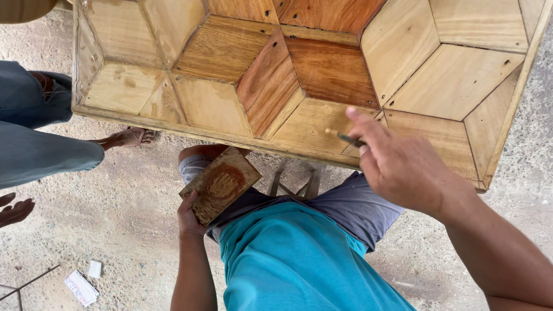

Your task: The person fills the seams of a geometric parquet wood panel with wood filler. Holding a filler board in one hand, they use a small spatula to scoop filler and press it into the gaps between the wood pieces, working along the joints one section at a time.

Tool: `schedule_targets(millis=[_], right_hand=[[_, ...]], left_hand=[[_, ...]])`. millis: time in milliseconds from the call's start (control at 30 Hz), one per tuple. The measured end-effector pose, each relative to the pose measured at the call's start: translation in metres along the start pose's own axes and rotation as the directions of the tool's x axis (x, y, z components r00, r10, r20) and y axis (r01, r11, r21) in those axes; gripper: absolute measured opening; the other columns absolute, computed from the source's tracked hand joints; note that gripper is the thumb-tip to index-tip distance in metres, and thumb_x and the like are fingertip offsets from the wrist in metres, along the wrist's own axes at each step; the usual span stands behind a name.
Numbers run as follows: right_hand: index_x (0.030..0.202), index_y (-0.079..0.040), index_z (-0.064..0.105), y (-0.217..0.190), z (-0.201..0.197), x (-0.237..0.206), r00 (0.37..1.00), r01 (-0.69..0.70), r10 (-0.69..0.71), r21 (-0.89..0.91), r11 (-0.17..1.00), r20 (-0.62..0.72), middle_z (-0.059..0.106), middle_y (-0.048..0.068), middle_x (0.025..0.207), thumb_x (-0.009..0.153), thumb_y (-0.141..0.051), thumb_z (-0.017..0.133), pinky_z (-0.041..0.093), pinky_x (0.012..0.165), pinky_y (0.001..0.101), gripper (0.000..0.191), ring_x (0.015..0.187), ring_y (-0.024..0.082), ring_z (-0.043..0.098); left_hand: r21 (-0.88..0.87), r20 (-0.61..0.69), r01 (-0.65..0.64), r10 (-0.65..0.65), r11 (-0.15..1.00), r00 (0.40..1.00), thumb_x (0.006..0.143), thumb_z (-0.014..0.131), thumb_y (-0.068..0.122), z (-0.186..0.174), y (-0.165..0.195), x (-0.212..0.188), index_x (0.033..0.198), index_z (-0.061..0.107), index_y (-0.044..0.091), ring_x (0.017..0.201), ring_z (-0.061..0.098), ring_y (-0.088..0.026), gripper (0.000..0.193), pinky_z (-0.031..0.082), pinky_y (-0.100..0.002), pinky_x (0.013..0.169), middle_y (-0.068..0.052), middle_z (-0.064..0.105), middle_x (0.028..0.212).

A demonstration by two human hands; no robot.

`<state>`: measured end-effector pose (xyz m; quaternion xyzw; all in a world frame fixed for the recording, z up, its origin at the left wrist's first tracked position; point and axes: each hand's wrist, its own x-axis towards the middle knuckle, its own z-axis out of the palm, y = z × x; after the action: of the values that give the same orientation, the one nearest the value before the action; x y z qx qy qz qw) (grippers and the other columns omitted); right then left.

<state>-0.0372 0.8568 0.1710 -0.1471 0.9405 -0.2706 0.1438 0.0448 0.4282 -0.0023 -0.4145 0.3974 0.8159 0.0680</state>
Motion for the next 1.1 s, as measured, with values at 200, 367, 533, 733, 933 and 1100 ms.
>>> schedule_targets(millis=[200, 367, 533, 733, 933, 1100], right_hand=[[0.125, -0.006, 0.074, 0.000, -0.010, -0.002, 0.951, 0.062, -0.064, -0.017, 0.998, -0.303, 0.071, 0.009, 0.109, 0.101, -0.010, 0.063, 0.056, 0.070, 0.0304, 0.026, 0.082, 0.022, 0.070], [0.121, -0.010, 0.079, 0.000, 0.001, 0.007, 0.938, 0.059, -0.083, -0.079, 0.995, -0.336, 0.072, 0.007, 0.107, 0.103, -0.013, 0.068, 0.057, 0.073, 0.0317, 0.021, 0.082, 0.019, 0.070], [0.122, -0.013, 0.080, 0.002, 0.004, 0.010, 0.940, 0.023, -0.074, -0.155, 0.988, -0.332, 0.071, 0.006, 0.108, 0.102, -0.012, 0.068, 0.056, 0.075, 0.0331, 0.023, 0.084, 0.020, 0.070], [0.116, -0.013, 0.082, -0.001, 0.014, 0.015, 0.941, 0.022, -0.117, -0.288, 0.957, -0.317, 0.069, 0.005, 0.102, 0.101, -0.012, 0.071, 0.055, 0.067, 0.0348, 0.018, 0.085, 0.021, 0.069], [0.117, -0.010, 0.081, -0.006, 0.018, 0.017, 0.932, 0.065, -0.136, -0.215, 0.974, -0.335, 0.068, 0.005, 0.100, 0.101, -0.010, 0.068, 0.054, 0.065, 0.0343, 0.020, 0.077, 0.018, 0.066], [0.114, -0.008, 0.081, -0.005, 0.020, 0.024, 0.957, 0.052, -0.114, -0.231, 0.972, -0.265, 0.069, 0.006, 0.097, 0.101, -0.008, 0.066, 0.052, 0.052, 0.0256, 0.019, 0.066, 0.011, 0.061]], left_hand=[[-0.004, 0.028, -0.002, 0.002, 1.000, 1.000, 0.095, 0.057, 0.022, -0.009, -0.002, 0.004, 0.139, 0.053, -0.005, 0.111, 0.069, -0.036, 0.052, 0.059, -0.048, 0.095, -0.023, 0.065, 0.130], [-0.008, 0.011, 0.015, -0.014, 1.000, 1.000, 0.094, 0.058, 0.022, -0.015, -0.003, 0.006, 0.138, 0.052, -0.005, 0.110, 0.070, -0.035, 0.052, 0.060, -0.048, 0.094, -0.023, 0.066, 0.128], [0.034, -0.023, 0.012, -0.011, 0.999, 1.000, 0.094, 0.060, 0.024, -0.020, -0.002, 0.006, 0.136, 0.052, -0.008, 0.107, 0.070, -0.036, 0.054, 0.061, -0.047, 0.090, -0.026, 0.067, 0.124], [0.006, -0.007, 0.018, -0.018, 1.000, 1.000, 0.094, 0.061, 0.023, -0.028, -0.004, 0.010, 0.136, 0.053, -0.009, 0.107, 0.071, -0.034, 0.053, 0.061, -0.046, 0.090, -0.024, 0.067, 0.125], [-0.003, 0.006, 0.017, -0.017, 1.000, 1.000, 0.095, 0.061, 0.022, -0.032, -0.004, 0.013, 0.136, 0.053, -0.008, 0.107, 0.071, -0.034, 0.052, 0.061, -0.045, 0.091, -0.023, 0.068, 0.124], [-0.001, 0.001, 0.027, -0.027, 1.000, 1.000, 0.096, 0.060, 0.022, -0.032, -0.003, 0.014, 0.133, 0.054, -0.009, 0.105, 0.071, -0.034, 0.049, 0.062, -0.046, 0.090, -0.024, 0.069, 0.121]])
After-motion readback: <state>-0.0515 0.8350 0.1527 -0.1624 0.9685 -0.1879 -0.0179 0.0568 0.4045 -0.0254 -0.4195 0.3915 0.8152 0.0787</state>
